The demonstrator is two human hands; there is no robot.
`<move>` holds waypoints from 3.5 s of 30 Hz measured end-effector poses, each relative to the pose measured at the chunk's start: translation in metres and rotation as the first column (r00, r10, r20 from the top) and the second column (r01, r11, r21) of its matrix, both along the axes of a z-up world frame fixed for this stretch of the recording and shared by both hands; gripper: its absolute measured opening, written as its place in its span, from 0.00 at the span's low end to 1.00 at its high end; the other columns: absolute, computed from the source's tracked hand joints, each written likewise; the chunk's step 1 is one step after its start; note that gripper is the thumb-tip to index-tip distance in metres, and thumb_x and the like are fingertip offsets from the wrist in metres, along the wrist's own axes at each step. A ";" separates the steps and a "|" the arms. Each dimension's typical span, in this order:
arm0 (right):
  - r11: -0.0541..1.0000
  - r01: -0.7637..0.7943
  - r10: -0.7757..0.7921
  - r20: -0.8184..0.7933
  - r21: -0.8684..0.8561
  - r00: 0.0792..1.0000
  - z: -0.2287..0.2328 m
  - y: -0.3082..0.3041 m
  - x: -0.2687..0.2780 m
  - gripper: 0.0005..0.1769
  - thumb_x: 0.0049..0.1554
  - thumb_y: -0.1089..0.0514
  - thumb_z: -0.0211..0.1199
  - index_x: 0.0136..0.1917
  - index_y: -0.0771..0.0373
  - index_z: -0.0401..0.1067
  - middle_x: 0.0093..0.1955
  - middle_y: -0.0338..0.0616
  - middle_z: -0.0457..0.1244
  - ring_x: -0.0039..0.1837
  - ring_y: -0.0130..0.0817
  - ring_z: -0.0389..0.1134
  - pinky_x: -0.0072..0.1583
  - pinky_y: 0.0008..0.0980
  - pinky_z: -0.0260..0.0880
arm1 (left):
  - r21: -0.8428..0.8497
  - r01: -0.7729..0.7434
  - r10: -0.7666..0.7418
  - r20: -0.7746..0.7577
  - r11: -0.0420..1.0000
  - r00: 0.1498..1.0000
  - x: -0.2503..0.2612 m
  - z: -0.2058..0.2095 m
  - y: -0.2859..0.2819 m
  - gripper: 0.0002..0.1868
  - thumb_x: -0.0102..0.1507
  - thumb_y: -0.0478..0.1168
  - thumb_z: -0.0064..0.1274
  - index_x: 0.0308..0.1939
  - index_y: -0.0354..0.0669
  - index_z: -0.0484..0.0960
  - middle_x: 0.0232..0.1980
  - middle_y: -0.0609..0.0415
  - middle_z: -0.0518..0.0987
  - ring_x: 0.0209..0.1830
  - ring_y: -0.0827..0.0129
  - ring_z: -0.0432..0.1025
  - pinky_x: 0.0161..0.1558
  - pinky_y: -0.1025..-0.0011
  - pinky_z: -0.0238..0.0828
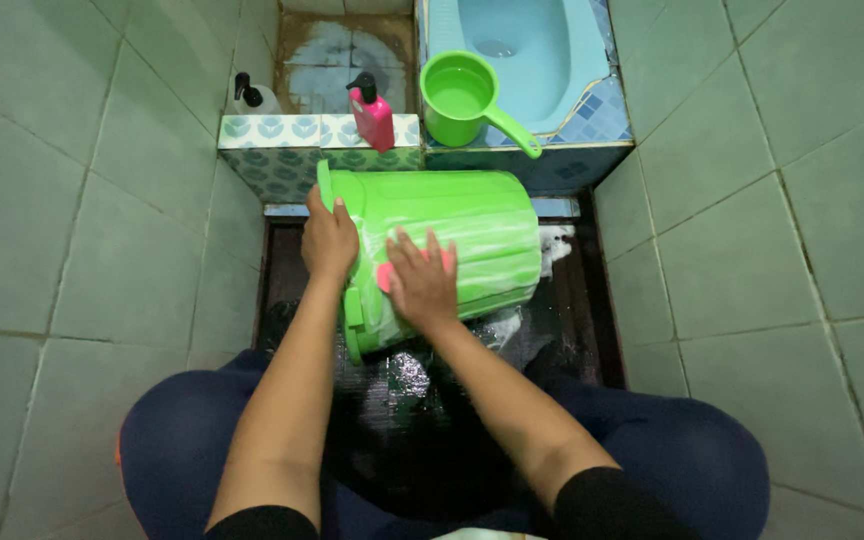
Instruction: The person sits on the bathroom floor and scrubs the exterior of a green bucket with a pink sponge. They briefly dip the sponge into a green jug of water and continue scrubbing the bucket's surface.
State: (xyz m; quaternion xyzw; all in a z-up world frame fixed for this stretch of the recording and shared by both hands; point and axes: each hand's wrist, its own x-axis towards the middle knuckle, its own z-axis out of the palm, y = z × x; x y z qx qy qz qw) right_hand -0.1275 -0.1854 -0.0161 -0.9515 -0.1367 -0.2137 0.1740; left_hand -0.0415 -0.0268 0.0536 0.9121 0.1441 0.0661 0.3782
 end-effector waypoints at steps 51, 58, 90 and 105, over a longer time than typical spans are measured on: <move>0.814 0.580 -0.546 -0.299 0.032 0.783 0.021 -0.132 0.073 0.28 0.67 0.46 0.45 0.79 0.51 0.58 0.81 0.37 0.53 0.82 0.60 0.42 0.75 0.74 0.31 | -0.096 0.008 -0.003 0.047 0.995 0.999 0.017 -0.023 0.009 0.31 0.71 0.51 0.40 0.71 0.32 0.65 0.58 0.29 0.78 0.58 0.36 0.73 0.57 0.48 0.68; 0.924 0.378 -0.350 -0.275 0.058 0.896 0.021 -0.052 0.063 0.30 0.66 0.48 0.48 0.79 0.53 0.58 0.81 0.40 0.53 0.84 0.57 0.44 0.77 0.72 0.36 | -0.039 0.089 -0.083 0.146 0.995 0.986 0.022 -0.040 0.012 0.34 0.72 0.47 0.41 0.75 0.26 0.58 0.68 0.26 0.69 0.66 0.36 0.67 0.63 0.52 0.65; 0.424 0.156 0.126 -0.228 0.892 0.965 0.049 -0.084 0.069 0.31 0.58 0.72 0.57 0.75 0.68 0.62 0.63 0.53 0.70 0.62 0.34 0.72 0.60 0.27 0.71 | 0.651 0.658 -0.727 -0.232 0.378 0.647 -0.002 0.023 -0.068 0.10 0.57 0.35 0.56 0.43 0.43 0.84 0.52 0.48 0.78 0.59 0.54 0.72 0.55 0.52 0.71; 0.949 0.058 -0.019 -0.129 0.311 0.991 0.098 -0.123 0.293 0.15 0.55 0.61 0.59 0.55 0.63 0.79 0.53 0.59 0.70 0.56 0.56 0.71 0.59 0.46 0.71 | 0.232 0.840 -0.855 -0.055 0.491 0.515 0.104 0.061 -0.048 0.23 0.47 0.43 0.67 0.42 0.38 0.79 0.48 0.40 0.79 0.53 0.45 0.73 0.52 0.54 0.71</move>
